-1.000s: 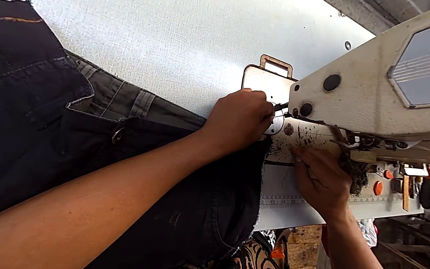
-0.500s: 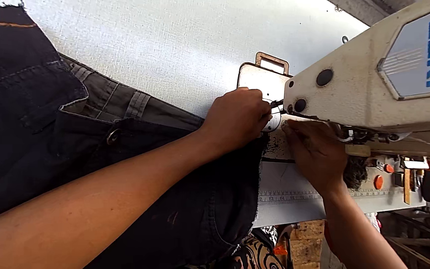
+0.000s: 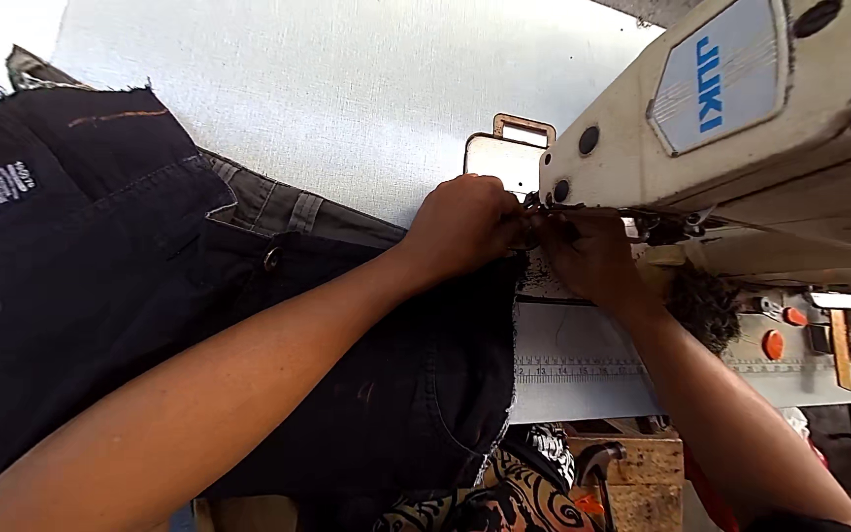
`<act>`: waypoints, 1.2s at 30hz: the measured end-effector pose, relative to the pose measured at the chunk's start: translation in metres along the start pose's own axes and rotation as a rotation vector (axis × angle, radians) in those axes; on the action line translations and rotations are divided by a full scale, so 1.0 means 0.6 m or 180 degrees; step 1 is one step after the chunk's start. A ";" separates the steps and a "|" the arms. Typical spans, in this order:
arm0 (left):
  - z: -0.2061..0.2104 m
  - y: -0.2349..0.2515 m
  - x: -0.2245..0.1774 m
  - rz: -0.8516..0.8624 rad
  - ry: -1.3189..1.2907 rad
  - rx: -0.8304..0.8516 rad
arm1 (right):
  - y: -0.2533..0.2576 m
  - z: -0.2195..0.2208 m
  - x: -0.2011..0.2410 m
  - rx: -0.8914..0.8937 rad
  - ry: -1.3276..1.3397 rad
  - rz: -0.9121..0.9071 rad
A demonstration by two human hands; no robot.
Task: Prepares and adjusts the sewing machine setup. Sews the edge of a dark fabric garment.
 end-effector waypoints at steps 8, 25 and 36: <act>-0.073 -0.040 -0.023 -0.0530 0.0421 0.0621 | -0.038 -0.038 -0.034 0.0095 -0.1013 0.0330; -0.097 -0.179 -0.140 0.1645 0.0879 -0.0236 | -0.123 0.015 0.116 -0.0211 -0.0626 -0.0902; -0.028 -0.094 -0.009 -0.0646 0.0436 0.0890 | -0.119 0.006 0.096 -0.0583 -0.0280 -0.0433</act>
Point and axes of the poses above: each hand's wrist, its own y-axis towards the middle knuckle, its own z-axis out of the palm, x = y × z, the point moved 10 cm from there along y, towards the middle knuckle, and after that the axes turned 2 degrees about x, right-handed, at the moved point
